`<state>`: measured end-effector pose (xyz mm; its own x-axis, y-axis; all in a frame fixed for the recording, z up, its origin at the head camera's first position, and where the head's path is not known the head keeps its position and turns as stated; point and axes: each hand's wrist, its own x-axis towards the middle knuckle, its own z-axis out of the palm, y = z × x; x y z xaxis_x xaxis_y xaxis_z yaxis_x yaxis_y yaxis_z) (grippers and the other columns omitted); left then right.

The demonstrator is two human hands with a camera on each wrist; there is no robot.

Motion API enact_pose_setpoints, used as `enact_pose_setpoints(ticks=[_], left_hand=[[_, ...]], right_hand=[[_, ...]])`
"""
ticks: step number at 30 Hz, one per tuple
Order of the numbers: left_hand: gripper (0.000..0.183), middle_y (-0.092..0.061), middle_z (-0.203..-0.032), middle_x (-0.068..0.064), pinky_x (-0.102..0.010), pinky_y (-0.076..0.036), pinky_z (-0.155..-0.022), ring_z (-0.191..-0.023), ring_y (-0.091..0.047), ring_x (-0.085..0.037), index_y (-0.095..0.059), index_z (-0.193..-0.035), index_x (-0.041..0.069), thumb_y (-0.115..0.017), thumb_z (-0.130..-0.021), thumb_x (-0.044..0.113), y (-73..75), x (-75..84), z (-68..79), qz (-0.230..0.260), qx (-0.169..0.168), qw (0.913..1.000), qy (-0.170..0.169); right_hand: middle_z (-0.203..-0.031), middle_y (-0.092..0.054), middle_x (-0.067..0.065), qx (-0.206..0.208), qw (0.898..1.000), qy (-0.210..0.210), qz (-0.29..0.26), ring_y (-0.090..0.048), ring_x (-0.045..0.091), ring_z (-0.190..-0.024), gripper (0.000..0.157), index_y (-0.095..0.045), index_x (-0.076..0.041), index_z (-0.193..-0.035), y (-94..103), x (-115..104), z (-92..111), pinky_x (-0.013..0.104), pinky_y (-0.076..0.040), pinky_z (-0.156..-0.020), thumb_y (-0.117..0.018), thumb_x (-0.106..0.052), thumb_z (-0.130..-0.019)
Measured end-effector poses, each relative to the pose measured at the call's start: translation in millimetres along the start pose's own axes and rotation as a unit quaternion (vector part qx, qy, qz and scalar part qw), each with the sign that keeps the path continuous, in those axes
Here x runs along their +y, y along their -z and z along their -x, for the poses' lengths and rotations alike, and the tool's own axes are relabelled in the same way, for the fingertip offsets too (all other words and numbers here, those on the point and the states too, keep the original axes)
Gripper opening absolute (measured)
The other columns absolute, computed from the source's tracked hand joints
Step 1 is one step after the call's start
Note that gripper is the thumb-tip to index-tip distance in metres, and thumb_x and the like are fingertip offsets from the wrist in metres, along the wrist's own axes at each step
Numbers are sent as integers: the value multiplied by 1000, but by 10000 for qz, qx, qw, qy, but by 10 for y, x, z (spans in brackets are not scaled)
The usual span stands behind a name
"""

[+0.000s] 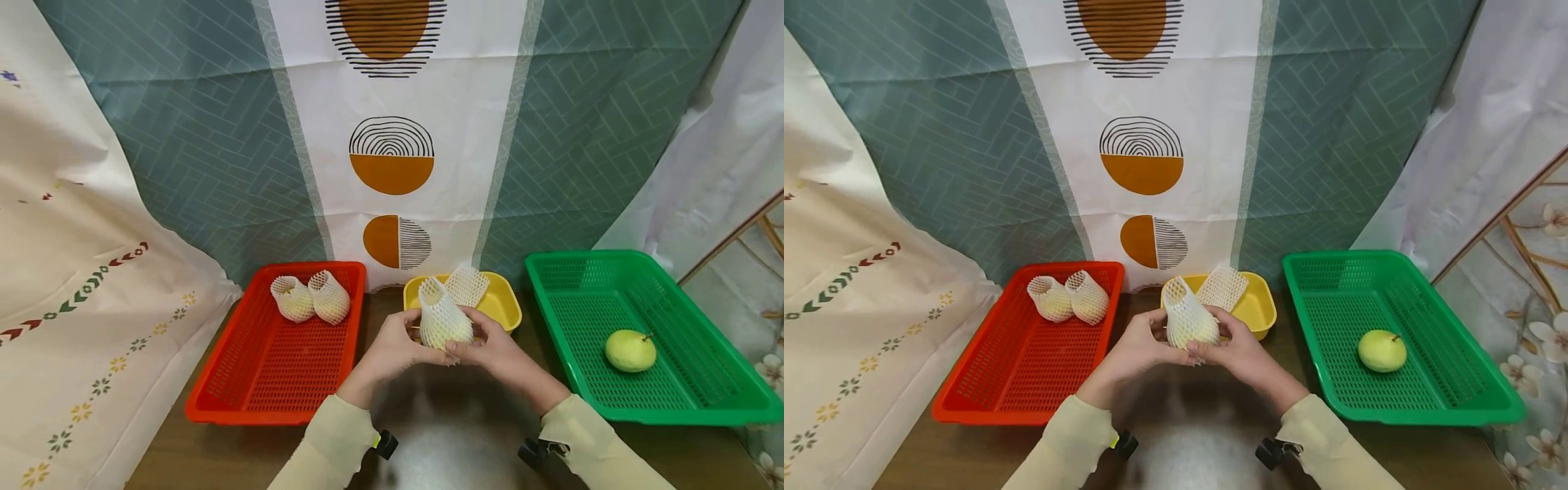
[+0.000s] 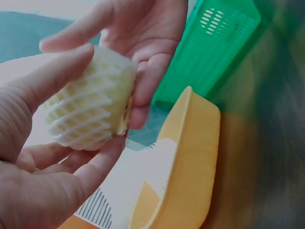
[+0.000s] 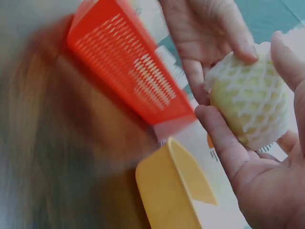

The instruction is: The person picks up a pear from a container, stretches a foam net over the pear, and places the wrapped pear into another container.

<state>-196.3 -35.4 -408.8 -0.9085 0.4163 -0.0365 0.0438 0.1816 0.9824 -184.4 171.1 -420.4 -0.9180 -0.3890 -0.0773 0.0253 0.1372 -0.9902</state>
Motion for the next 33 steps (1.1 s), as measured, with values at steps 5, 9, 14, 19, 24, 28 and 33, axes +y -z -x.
enact_pose_setpoints(ticks=[5, 9, 14, 19, 24, 28, 33], left_hand=[[66, -62, -117, 3, -34, -56, -79, -100, -64, -20, -56, -123, 25, -86, -64, 21, 23, 43, 19, 439, 261, 9986, -102], [65, -60, -119, 2, -35, -55, -81, -100, -65, -21, -56, -124, 25, -85, -66, 20, 31, 29, 10, 714, 299, 9970, -49], [63, -61, -119, 1, -34, -55, -82, -99, -65, -23, -57, -124, 25, -84, -68, 20, 57, 24, -3, 821, 216, 9964, -24], [61, -63, -117, -1, -34, -55, -82, -99, -66, -23, -58, -123, 24, -84, -68, 16, 79, 25, -21, 870, 171, 9960, -90], [60, -64, -118, -1, -33, -55, -83, -100, -65, -23, -59, -123, 23, -83, -68, 15, 79, 15, -39, 894, 119, 9958, -178], [55, -65, -116, -1, -33, -55, -82, -100, -65, -22, -60, -120, 22, -83, -70, 20, 63, 19, -47, 789, 223, 9964, -234], [51, -67, -111, 0, -31, -55, -81, -98, -66, -20, -62, -117, 21, -82, -70, 30, 42, 33, -57, 596, 486, 9966, -280]], right_hand=[[-129, -50, 7, 245, 9984, -139, -487, -57, 27, -109, 70, -37, -30, -138, -28, -88, -46, 40, -54, -84, -74, -29, -79], [-131, -50, 6, 351, 9958, -185, -828, -54, 27, -113, 75, -36, -29, -139, -24, -86, -84, 40, -53, -86, -77, -26, -76], [-131, -51, 7, 408, 9927, -137, -1123, -55, 26, -113, 77, -38, -25, -139, -16, -66, -130, 39, -53, -86, -79, -22, -74], [-130, -53, 12, 422, 9905, 94, -1305, -60, 24, -108, 75, -41, -16, -137, -19, -36, -157, 37, -54, -84, -80, -14, -73], [-129, -54, 13, 455, 9884, 235, -1427, -61, 21, -107, 72, -42, -10, -136, -30, -10, -159, 35, -54, -84, -78, -12, -74], [-129, -53, 15, 393, 9873, 310, -1505, -61, 22, -108, 67, -40, -10, -136, -36, -29, -149, 36, -53, -86, -75, -15, -79], [-127, -54, 11, 380, 9943, 257, -959, -58, 21, -108, 54, -42, -12, -134, -17, -75, -151, 31, -51, -91, -64, -32, -88]])
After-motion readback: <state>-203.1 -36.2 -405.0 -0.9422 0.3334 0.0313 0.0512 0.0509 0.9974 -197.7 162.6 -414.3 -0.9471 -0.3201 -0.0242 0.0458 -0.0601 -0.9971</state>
